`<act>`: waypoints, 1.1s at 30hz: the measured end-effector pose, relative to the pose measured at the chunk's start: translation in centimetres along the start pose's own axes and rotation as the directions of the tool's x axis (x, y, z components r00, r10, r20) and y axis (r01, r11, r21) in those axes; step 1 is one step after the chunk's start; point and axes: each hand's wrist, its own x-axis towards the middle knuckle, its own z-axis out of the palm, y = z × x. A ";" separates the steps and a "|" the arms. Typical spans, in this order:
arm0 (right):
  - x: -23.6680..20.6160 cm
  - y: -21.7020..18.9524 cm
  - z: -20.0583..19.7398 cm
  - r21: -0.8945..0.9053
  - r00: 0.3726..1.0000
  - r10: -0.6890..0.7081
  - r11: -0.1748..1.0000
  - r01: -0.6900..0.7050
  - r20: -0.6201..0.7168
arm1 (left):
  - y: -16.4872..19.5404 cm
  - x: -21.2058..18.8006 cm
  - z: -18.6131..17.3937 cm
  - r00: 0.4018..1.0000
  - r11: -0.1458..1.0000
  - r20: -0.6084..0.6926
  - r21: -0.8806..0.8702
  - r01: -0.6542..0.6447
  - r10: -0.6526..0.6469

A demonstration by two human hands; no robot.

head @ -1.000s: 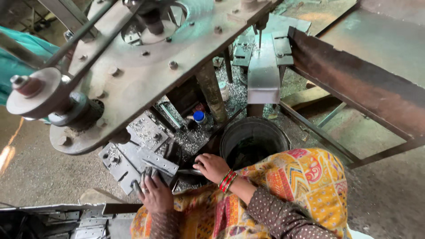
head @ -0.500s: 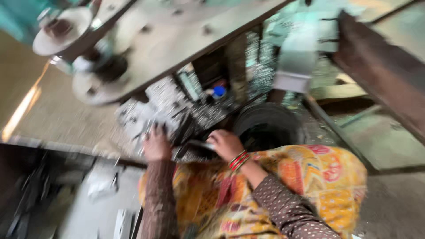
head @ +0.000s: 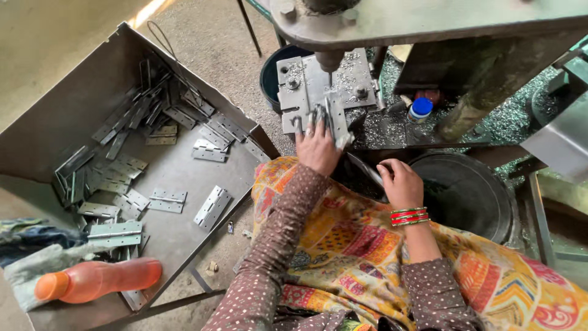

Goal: The person places metal hinge pieces under a drill press, activates the drill to create holes, and then removes the finished pieces to a nearby bin. This process is repeated for multiple hinge pieces.

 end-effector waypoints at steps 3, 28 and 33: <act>-0.1 0.2 0.0 -0.050 0.999 0.003 0.999 -0.002 0.032 | -0.2 2.3 0.0 0.979 0.995 0.182 -0.020 0.098 -0.092; -2.8 4.9 5.0 -0.410 0.932 0.112 0.911 0.042 0.344 | -1.9 3.0 0.5 0.998 0.993 0.065 -0.113 0.019 -0.012; -0.4 3.8 2.6 -0.421 0.865 0.201 0.907 0.013 0.459 | -2.4 4.3 2.7 0.998 1.000 0.067 -0.020 0.009 -0.007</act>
